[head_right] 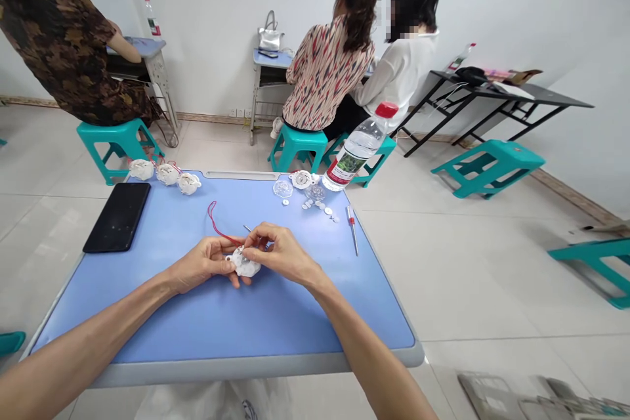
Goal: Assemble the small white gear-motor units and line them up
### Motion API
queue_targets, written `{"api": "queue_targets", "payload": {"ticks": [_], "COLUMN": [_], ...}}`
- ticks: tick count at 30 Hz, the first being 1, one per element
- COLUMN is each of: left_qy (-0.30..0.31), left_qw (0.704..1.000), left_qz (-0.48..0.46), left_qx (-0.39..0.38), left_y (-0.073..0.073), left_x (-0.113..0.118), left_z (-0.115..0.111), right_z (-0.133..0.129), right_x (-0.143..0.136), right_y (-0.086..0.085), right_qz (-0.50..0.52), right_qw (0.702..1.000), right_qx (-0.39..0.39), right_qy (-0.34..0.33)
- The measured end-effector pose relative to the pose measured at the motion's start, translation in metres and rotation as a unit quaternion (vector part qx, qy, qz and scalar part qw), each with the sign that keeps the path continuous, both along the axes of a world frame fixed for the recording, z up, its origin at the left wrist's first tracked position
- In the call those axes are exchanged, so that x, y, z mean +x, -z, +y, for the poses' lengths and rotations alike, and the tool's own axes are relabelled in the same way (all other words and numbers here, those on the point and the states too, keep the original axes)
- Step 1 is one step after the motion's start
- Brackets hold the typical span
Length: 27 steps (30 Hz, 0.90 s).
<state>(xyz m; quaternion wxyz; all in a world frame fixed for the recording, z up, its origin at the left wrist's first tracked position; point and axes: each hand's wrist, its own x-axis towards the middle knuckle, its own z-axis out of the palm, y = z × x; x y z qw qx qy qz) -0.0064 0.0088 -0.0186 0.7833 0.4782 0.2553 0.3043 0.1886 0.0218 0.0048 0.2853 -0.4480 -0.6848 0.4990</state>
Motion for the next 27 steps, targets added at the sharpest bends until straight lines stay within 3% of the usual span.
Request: {"api": "queue_targets", "payload": {"ticks": [11, 17, 27], "left_qy": [0.007, 0.000, -0.049], "left_qw": [1.000, 1.000, 0.998], "left_qz": [0.003, -0.013, 0.014], "left_qx": [0.029, 0.015, -0.038], "left_y": [-0.001, 0.002, -0.006], "left_x": [0.002, 0.001, 0.003], "left_z": [-0.001, -0.002, -0.007], "right_z": [-0.004, -0.002, -0.002], "right_x": [-0.004, 0.005, 0.017], "right_y": [-0.001, 0.002, -0.015], "right_qz": [-0.014, -0.001, -0.038], "right_qw": [1.000, 0.999, 0.999], "right_qx": [-0.026, -0.033, 0.016], "right_qy": [0.005, -0.023, 0.002]}}
